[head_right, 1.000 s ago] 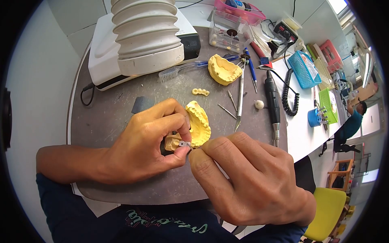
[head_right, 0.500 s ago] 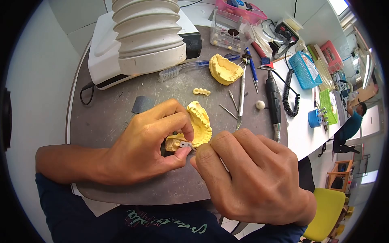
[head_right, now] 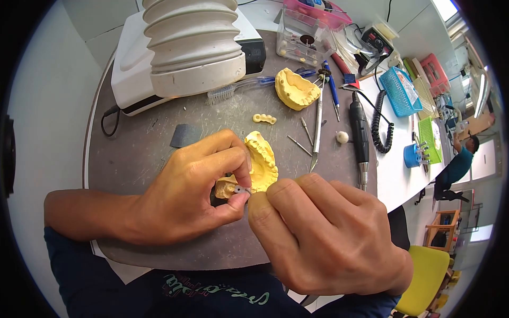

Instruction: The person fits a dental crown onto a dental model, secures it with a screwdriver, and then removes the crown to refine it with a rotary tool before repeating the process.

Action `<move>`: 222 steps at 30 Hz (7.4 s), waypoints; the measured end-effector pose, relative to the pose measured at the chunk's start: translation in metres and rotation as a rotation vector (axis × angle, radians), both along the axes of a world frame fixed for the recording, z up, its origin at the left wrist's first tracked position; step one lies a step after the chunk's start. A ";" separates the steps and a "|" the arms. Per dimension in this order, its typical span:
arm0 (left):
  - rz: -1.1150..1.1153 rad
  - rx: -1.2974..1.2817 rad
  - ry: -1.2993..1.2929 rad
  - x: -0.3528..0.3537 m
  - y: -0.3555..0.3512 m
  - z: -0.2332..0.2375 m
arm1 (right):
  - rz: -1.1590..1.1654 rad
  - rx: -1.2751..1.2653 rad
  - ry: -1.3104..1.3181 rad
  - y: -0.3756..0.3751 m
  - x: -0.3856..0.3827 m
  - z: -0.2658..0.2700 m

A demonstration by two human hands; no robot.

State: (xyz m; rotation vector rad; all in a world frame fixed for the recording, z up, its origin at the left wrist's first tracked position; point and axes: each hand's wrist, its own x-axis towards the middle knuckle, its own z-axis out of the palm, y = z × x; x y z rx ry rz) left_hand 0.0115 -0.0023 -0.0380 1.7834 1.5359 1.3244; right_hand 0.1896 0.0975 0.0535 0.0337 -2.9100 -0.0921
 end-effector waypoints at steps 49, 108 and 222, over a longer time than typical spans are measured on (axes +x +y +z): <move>-0.035 -0.171 -0.013 -0.015 0.004 0.010 | 0.006 -0.122 0.093 0.034 -0.020 -0.005; -0.035 -0.070 0.011 -0.012 0.004 0.004 | 0.044 -0.178 0.061 0.027 -0.017 -0.003; -0.027 -0.382 -0.969 -0.026 0.017 0.012 | 0.142 -1.064 0.489 0.068 -0.017 -0.071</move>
